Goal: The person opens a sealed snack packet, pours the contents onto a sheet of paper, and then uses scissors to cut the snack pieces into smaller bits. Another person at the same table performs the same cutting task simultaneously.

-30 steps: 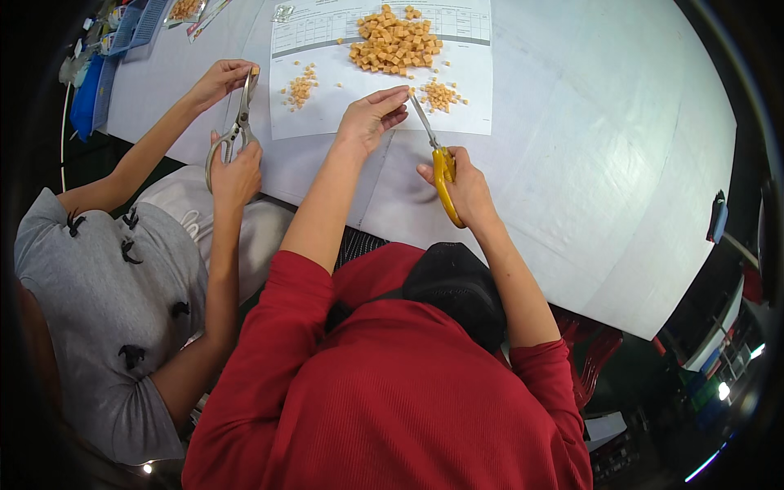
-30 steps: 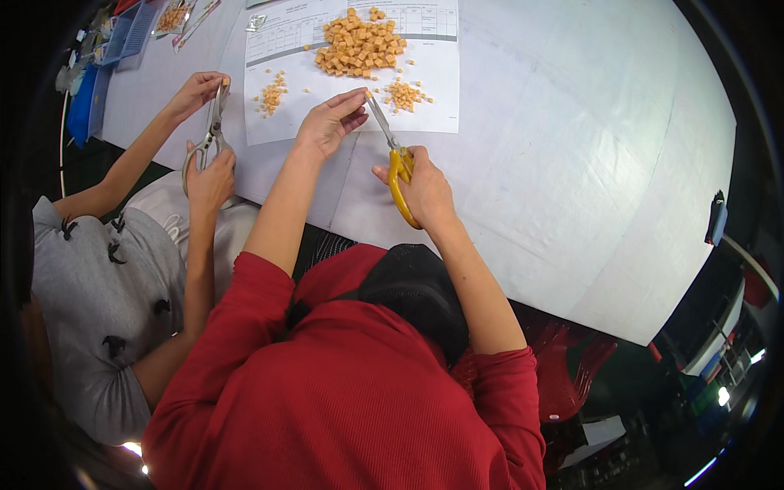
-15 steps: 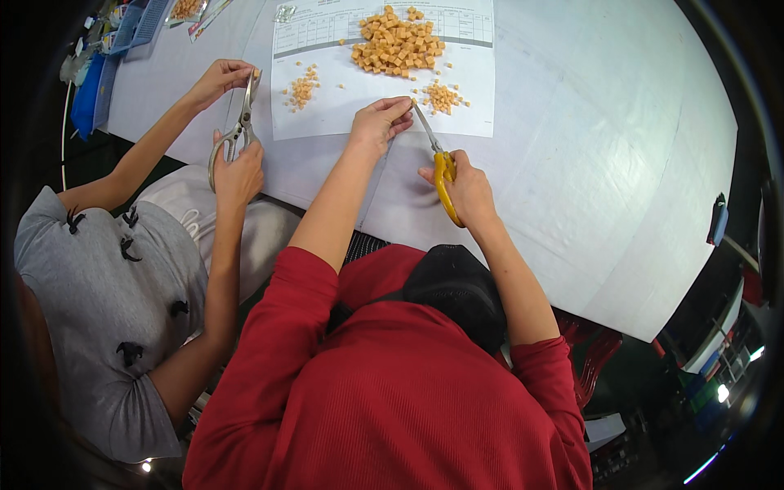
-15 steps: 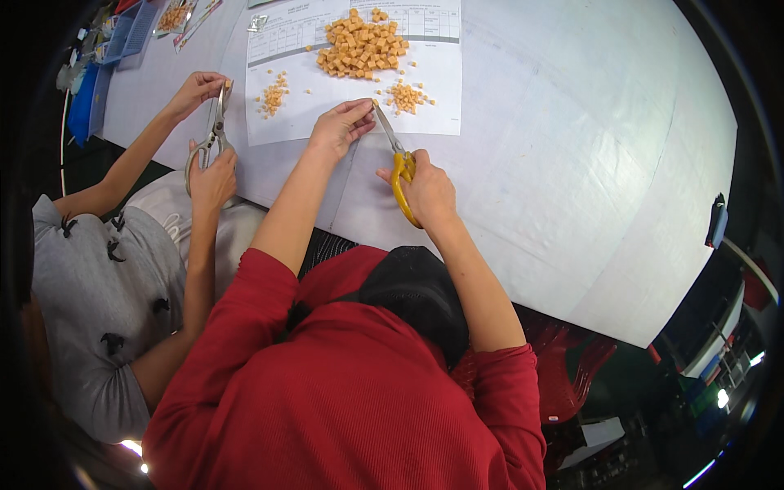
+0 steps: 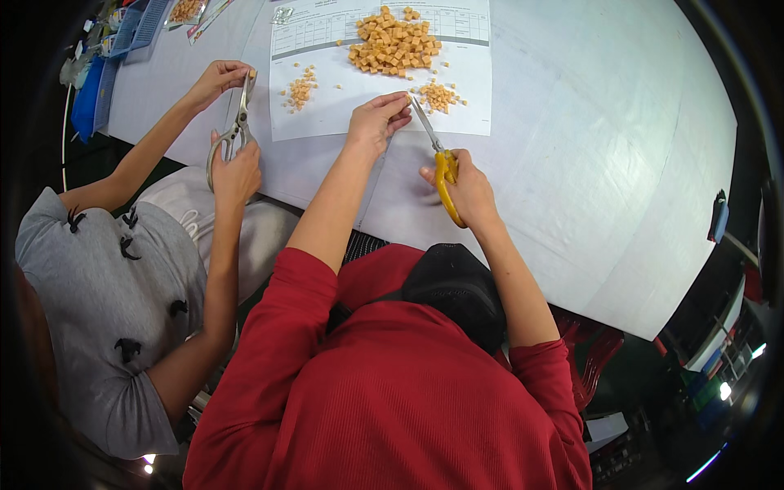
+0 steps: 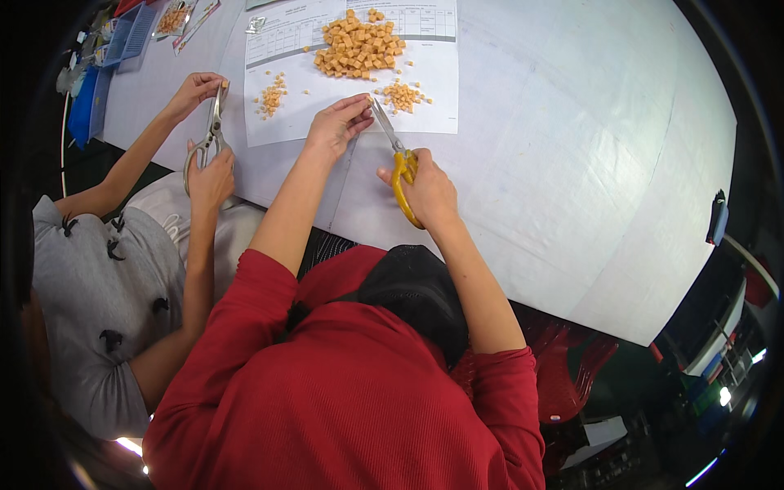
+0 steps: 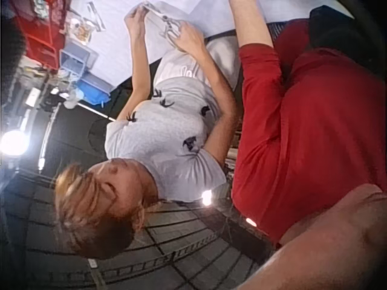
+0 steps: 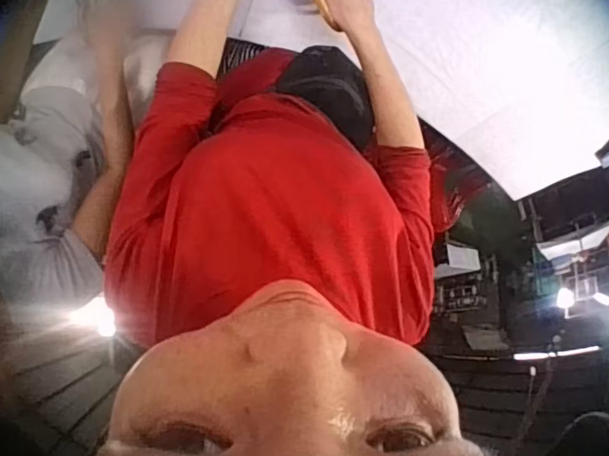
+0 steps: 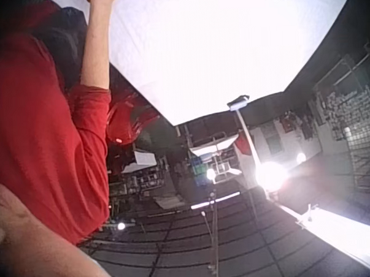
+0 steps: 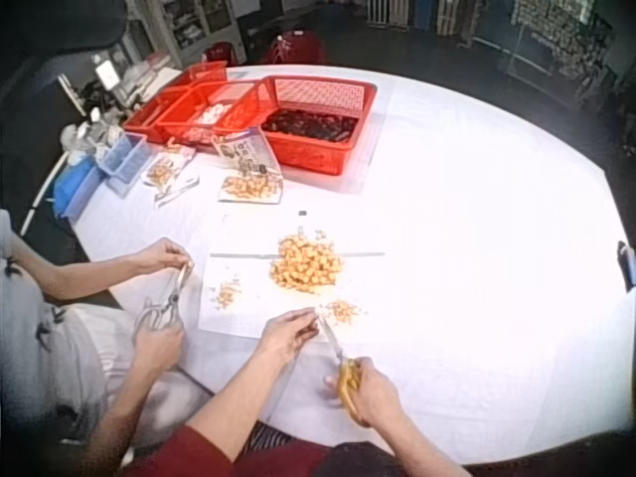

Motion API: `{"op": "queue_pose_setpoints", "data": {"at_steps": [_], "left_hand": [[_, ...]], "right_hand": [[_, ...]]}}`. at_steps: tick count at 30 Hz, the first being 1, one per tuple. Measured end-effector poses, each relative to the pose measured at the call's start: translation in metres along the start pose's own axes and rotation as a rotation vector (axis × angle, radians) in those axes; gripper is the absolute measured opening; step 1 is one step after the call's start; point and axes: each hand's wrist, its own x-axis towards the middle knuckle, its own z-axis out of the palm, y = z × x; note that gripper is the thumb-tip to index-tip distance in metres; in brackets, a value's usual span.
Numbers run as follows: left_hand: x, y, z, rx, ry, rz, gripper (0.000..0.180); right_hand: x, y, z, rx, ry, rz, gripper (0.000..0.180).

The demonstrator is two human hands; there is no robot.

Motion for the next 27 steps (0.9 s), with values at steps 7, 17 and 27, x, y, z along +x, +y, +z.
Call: {"op": "queue_pose_setpoints", "data": {"at_steps": [7, 17, 27], "left_hand": [[-0.002, 0.001, -0.002, 0.072, -0.027, 0.036, 0.022], [-0.001, -0.001, -0.001, 0.088, 0.006, -0.015, 0.022], [-0.003, -0.007, 0.005, 0.064, 0.059, -0.02, 0.022]], "right_hand": [[-0.001, -0.003, 0.001, -0.075, 0.039, -0.027, 0.069], [0.002, -0.001, 0.004, -0.056, 0.009, -0.004, 0.067], [0.006, 0.006, 0.008, -0.053, -0.013, 0.027, 0.069]]}}
